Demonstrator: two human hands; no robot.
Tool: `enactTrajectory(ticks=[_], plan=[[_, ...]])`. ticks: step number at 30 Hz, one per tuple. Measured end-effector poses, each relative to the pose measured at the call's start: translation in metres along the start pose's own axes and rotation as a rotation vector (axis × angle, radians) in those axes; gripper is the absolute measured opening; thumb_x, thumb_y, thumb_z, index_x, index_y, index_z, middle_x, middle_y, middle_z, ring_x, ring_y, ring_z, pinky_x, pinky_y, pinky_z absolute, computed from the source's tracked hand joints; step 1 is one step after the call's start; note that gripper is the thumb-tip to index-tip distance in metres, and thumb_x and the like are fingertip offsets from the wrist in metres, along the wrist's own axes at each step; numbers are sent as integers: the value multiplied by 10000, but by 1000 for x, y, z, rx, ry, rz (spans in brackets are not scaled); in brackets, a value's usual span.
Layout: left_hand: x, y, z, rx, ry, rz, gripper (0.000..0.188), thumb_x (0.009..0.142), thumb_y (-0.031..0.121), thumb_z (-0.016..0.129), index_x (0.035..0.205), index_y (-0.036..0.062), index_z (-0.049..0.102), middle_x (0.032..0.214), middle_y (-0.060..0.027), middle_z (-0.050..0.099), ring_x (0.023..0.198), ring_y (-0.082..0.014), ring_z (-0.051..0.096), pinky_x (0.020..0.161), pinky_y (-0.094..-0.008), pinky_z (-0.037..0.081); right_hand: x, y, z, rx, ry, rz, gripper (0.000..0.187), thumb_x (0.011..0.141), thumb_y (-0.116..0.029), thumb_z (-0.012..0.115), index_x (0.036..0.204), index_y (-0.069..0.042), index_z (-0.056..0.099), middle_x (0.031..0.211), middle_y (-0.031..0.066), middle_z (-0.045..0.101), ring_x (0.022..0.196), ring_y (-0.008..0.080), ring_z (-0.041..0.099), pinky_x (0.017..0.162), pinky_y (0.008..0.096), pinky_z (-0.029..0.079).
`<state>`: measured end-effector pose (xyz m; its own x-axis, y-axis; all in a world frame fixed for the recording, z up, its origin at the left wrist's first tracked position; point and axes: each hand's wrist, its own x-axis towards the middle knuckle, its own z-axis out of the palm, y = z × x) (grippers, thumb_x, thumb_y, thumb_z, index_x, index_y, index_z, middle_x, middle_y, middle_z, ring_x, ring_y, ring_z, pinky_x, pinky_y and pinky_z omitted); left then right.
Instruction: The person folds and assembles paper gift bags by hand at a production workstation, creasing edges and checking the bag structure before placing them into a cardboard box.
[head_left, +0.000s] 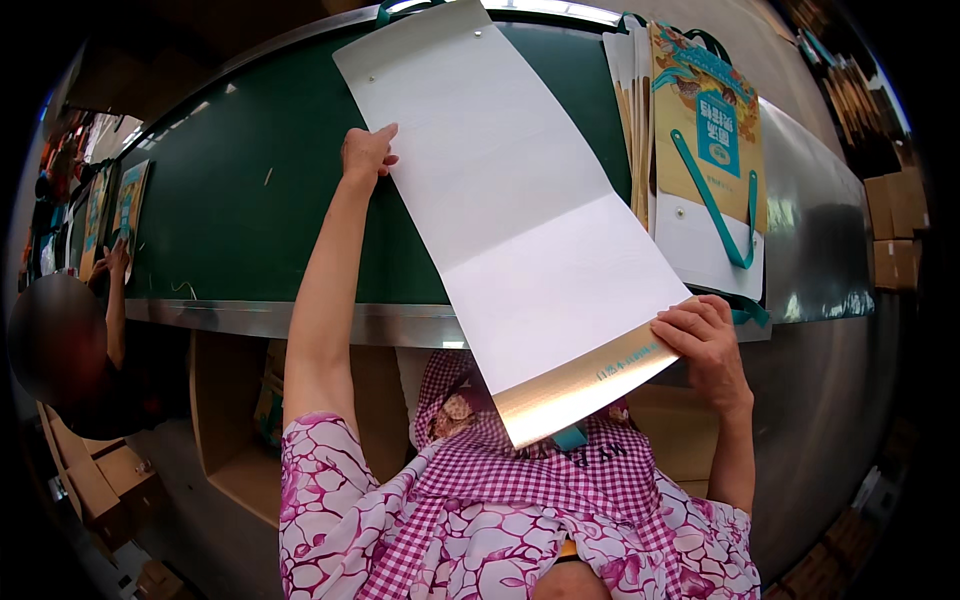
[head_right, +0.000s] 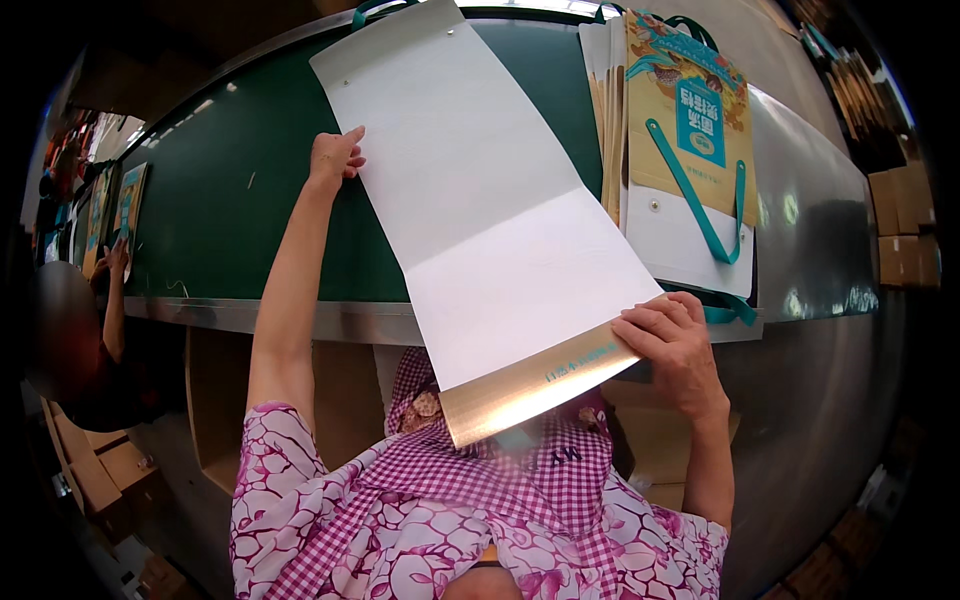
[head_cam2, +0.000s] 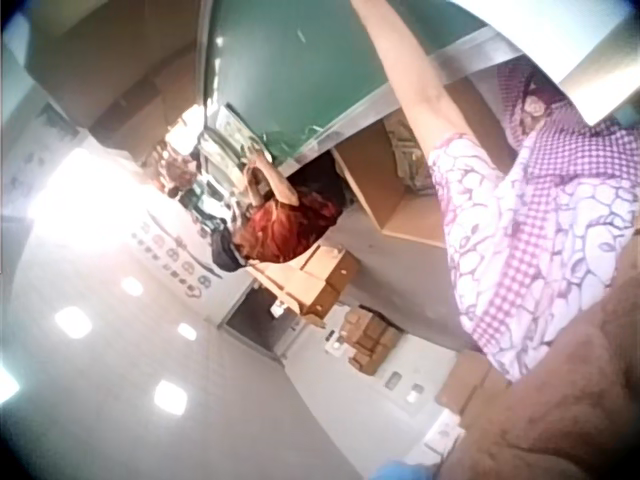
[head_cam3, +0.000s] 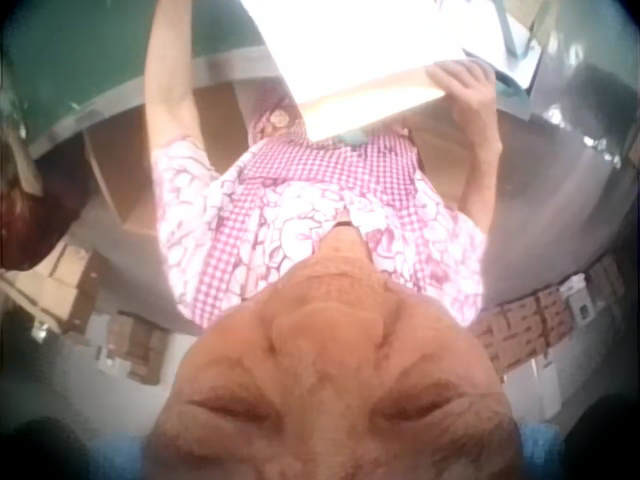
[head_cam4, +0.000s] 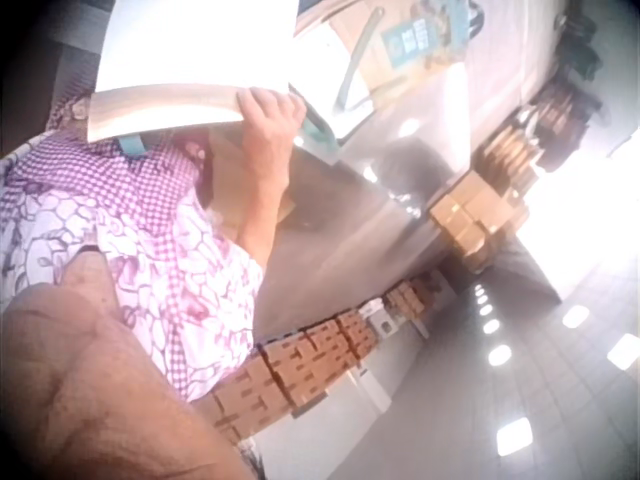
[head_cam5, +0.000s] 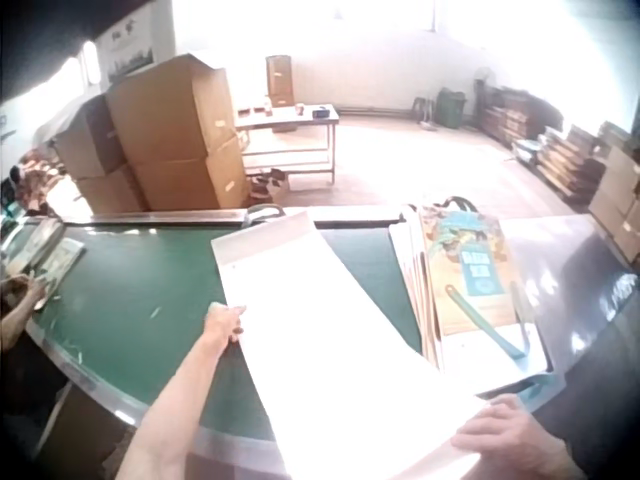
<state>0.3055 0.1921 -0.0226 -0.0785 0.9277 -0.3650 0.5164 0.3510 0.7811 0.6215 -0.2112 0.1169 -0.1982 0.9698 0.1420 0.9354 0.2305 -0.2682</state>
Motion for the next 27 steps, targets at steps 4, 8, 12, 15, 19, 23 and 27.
enactTrajectory(ticks=[4,8,12,15,19,23,27], plan=[[16,-2,-1,260,106,86,389,866,329,714,846,-54,656,792,-109,683,689,-216,699,611,-335,564,7,0,-5,12,-26,11,217,804,-56,657,1002,-66,746,1020,60,719,1017,244,652,999,422,439],[12,1,-3,411,113,127,370,863,310,711,883,-56,660,849,-119,693,747,-213,707,617,-342,580,-2,17,-2,2,-15,36,268,765,-48,693,1026,-85,741,1026,57,712,1042,242,644,1015,447,430],[-2,2,-2,113,-54,12,328,867,248,702,939,-66,643,910,-127,683,724,-196,691,575,-298,586,-11,26,-1,22,-48,60,272,786,-52,682,1050,-89,733,1050,58,710,1050,248,648,1020,452,426],[-6,-6,0,60,-35,33,352,869,237,699,1031,-64,614,900,-129,664,725,-192,674,575,-298,593,-11,27,0,24,-21,49,265,823,-41,660,1073,-95,727,1086,58,710,1060,251,653,1038,450,418],[-14,-9,8,32,8,74,330,872,238,694,1020,-41,601,876,-112,625,717,-183,644,585,-309,608,20,24,-35,-42,143,53,261,846,-51,664,1087,-104,751,1096,58,722,1071,260,657,1049,443,418],[-18,-12,7,-24,-4,97,265,874,230,685,836,-10,581,797,-72,581,669,-168,601,578,-310,605,71,36,-42,-158,196,-150,268,825,-64,691,1080,-127,747,1090,43,718,1075,254,655,1058,454,426],[-29,-13,7,-91,-9,82,312,882,206,675,673,42,509,727,-32,529,615,-144,536,576,-293,595,116,45,-57,-156,188,-279,280,808,-13,700,1064,-122,738,1060,40,720,1067,258,662,1059,452,423]])
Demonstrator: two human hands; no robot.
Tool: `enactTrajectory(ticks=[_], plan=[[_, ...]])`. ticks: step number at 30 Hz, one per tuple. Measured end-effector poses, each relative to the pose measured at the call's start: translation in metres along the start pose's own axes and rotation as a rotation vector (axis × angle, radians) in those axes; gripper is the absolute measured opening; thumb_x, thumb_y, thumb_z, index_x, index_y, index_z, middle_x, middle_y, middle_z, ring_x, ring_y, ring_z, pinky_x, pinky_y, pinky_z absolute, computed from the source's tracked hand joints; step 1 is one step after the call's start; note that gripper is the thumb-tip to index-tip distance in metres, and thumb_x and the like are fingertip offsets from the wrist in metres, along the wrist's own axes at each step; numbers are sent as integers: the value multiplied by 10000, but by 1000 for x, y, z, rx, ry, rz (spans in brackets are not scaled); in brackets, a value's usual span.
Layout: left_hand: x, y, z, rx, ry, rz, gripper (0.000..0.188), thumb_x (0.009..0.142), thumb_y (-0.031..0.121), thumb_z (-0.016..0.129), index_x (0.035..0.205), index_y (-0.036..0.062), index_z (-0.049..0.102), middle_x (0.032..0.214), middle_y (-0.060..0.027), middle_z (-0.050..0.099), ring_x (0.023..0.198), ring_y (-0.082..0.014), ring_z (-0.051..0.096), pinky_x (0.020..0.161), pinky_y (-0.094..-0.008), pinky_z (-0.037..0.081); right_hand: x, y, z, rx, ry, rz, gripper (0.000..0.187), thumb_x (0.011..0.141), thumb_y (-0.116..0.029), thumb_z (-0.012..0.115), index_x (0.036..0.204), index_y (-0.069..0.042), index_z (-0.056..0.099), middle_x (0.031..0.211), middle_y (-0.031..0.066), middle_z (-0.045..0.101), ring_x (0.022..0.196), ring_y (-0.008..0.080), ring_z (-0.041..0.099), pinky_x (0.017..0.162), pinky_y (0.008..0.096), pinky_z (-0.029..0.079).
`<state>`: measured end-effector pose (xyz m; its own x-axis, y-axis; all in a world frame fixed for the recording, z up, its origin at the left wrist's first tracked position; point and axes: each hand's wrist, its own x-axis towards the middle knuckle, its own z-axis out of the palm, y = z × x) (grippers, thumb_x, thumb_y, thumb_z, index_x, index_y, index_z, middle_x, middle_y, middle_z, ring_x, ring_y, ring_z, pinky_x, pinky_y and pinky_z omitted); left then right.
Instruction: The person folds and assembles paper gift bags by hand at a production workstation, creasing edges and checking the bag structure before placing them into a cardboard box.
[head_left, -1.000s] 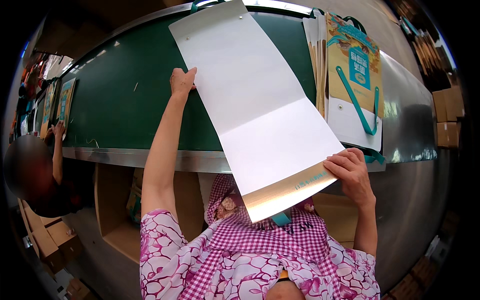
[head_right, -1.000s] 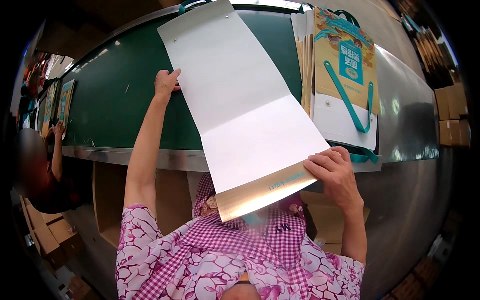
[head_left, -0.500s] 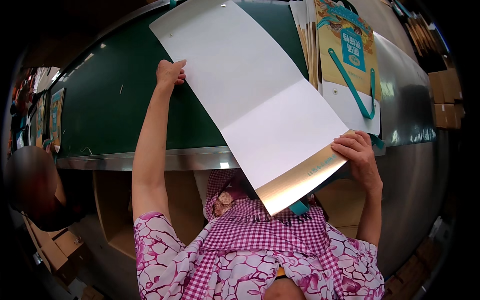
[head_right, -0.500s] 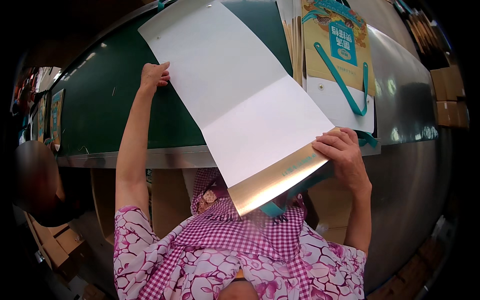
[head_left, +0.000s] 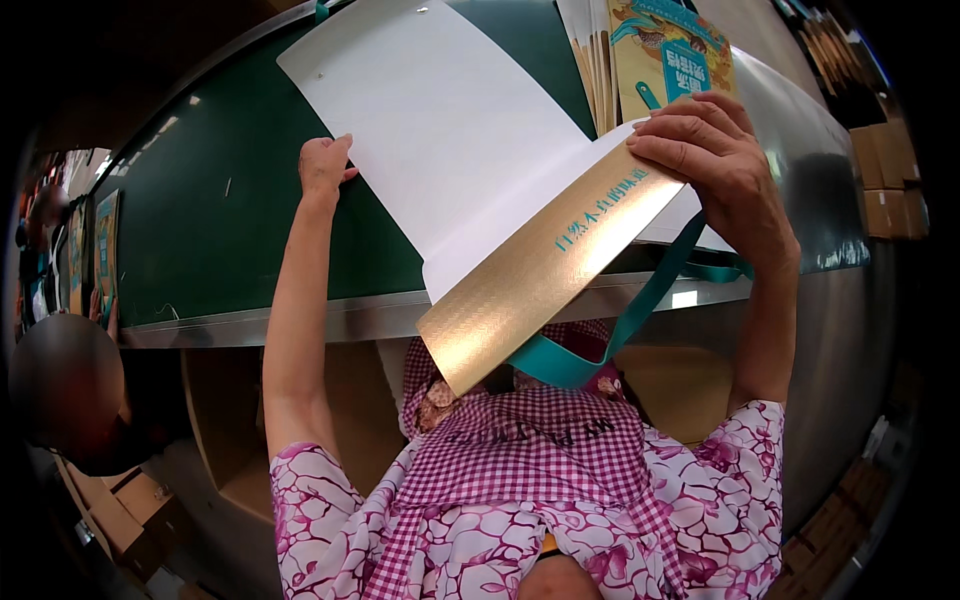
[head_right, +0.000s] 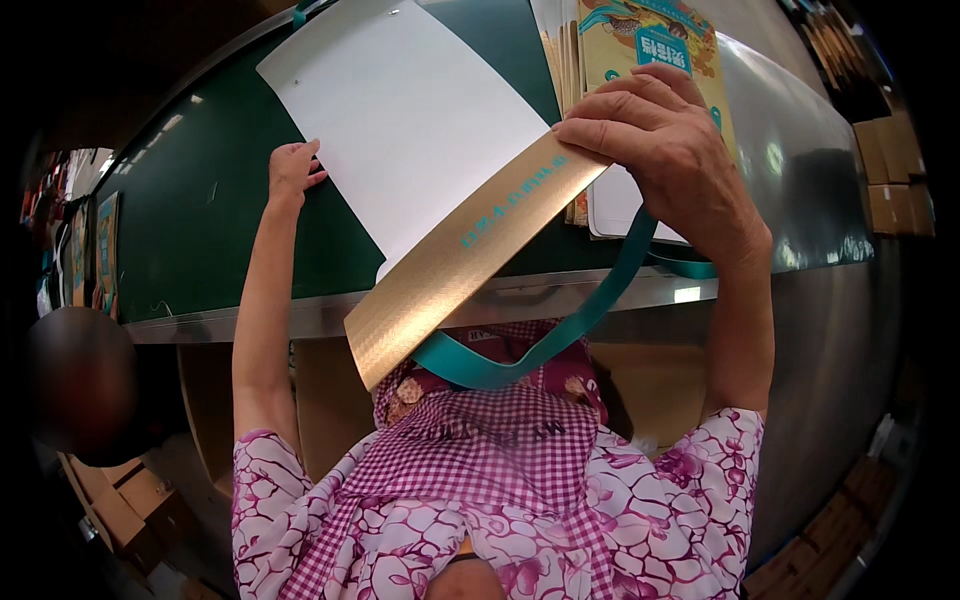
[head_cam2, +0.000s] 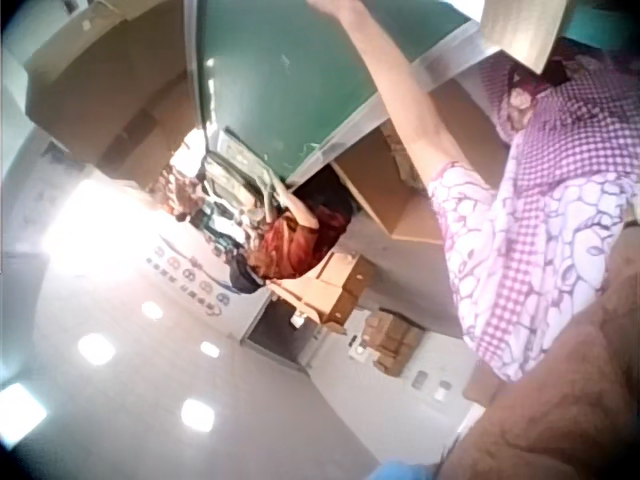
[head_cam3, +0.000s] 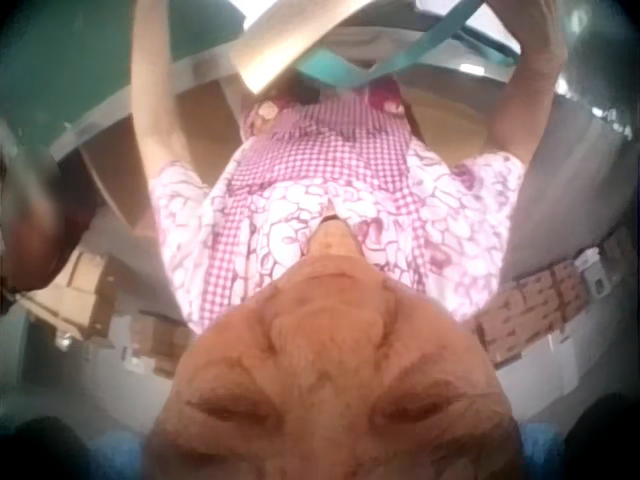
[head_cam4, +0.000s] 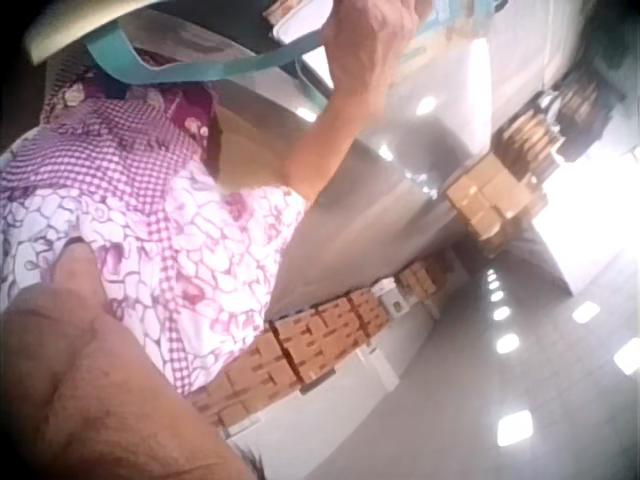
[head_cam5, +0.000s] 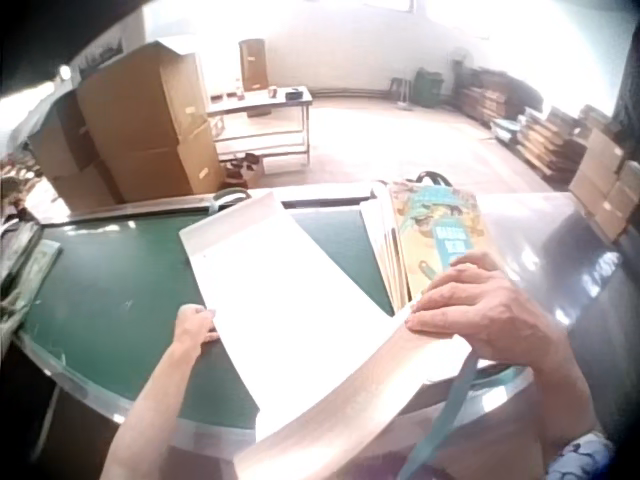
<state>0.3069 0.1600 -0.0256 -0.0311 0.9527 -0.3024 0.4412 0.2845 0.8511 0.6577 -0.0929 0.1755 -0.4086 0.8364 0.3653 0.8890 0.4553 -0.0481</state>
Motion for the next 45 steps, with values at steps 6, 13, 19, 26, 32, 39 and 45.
enactTrajectory(ticks=[6,13,19,26,32,39,45], plan=[[6,-2,-10,-86,-27,-118,402,894,220,690,1124,-100,613,1057,-128,605,924,-217,613,720,-337,596,-27,15,-19,140,-80,123,228,859,21,599,1040,-54,718,1030,93,724,1016,287,668,1030,434,416],[42,12,10,-449,-77,-160,432,933,220,681,1226,-82,580,1224,-189,628,1125,-307,626,929,-420,548,-102,12,-29,297,-35,349,229,874,-54,566,1035,-29,727,1039,104,728,1027,281,669,1052,450,390],[30,34,7,-984,-316,-144,411,964,110,639,1317,-54,508,1265,-191,608,1167,-315,607,1041,-453,502,-101,7,-31,289,-15,365,229,868,-54,581,1040,-45,732,1059,102,727,1064,287,658,1070,457,373],[-16,54,-62,-959,-136,422,253,932,23,635,1180,-23,609,1146,-156,654,1080,-263,634,997,-415,524,-34,37,-5,33,29,78,271,840,-92,696,1102,-138,746,1149,42,726,1154,266,635,1095,453,384],[-91,33,-152,-1030,93,384,239,891,-21,614,1130,-18,628,1091,-123,648,1059,-252,633,998,-410,516,57,98,65,-229,266,-111,445,784,-196,789,1187,-374,719,1358,-17,621,1335,256,501,1155,435,369],[-194,23,-100,-954,415,355,463,971,27,507,1419,-34,410,1384,-141,504,1247,-265,537,1054,-424,472,218,169,105,-299,139,-21,441,890,-85,616,1330,-72,590,1374,195,566,1273,377,523,1068,427,426],[-259,-21,-40,-1072,562,171,493,1008,68,488,1472,-26,351,1447,-157,449,1295,-258,492,1069,-393,452,209,17,52,205,321,90,410,899,-56,583,1308,-50,612,1277,197,618,1192,340,579,1019,411,467]])
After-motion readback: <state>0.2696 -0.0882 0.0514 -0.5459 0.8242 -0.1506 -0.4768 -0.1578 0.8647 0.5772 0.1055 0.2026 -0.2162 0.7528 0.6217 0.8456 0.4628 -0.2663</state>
